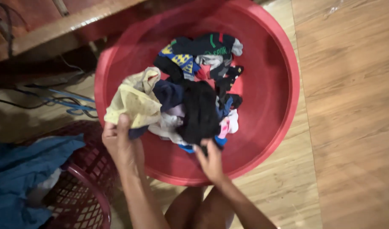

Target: Sorting various clothing items from a bucket and hanging them on a clothes rack using hangers and clips.

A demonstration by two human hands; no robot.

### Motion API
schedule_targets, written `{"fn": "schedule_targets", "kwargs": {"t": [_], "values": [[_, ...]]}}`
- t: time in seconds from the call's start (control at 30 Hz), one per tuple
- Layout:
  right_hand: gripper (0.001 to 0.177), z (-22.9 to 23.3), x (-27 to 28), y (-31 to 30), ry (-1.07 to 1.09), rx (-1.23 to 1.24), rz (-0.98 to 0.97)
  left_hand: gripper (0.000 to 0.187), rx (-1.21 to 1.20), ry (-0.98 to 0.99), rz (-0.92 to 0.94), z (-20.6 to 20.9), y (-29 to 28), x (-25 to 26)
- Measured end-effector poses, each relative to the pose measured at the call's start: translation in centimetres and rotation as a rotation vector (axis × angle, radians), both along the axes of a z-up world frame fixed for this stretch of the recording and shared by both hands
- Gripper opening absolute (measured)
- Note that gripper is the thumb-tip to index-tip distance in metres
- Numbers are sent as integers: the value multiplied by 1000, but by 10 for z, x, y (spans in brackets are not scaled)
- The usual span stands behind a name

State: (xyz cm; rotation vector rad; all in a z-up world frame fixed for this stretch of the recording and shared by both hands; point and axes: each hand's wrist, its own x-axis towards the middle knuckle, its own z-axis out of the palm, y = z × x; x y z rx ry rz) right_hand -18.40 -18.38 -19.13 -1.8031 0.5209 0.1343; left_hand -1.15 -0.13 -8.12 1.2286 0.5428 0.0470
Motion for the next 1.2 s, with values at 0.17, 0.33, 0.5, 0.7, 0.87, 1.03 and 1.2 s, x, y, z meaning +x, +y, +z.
{"fn": "schedule_targets", "kwargs": {"t": [0.17,0.33,0.5,0.7,0.87,1.03,1.2], "values": [[23,59,-37,-18,-253,-21,42,43,-118,-63,-46,47,-40,21],[24,65,-4,-52,-539,-80,172,16,162,12,-35,4,-20,-13],[15,-7,129,-86,-251,-337,69,9,170,-128,-13,14,-31,0],[28,-228,252,-103,-147,-438,261,12,132,54,-43,21,-38,17],[42,-175,209,-58,-147,-489,388,16,137,101,87,29,-30,23],[43,-97,69,-33,-121,-393,511,17,66,17,191,26,-23,27],[78,-59,-27,-37,189,-192,729,28,82,-75,154,13,-14,18]]}}
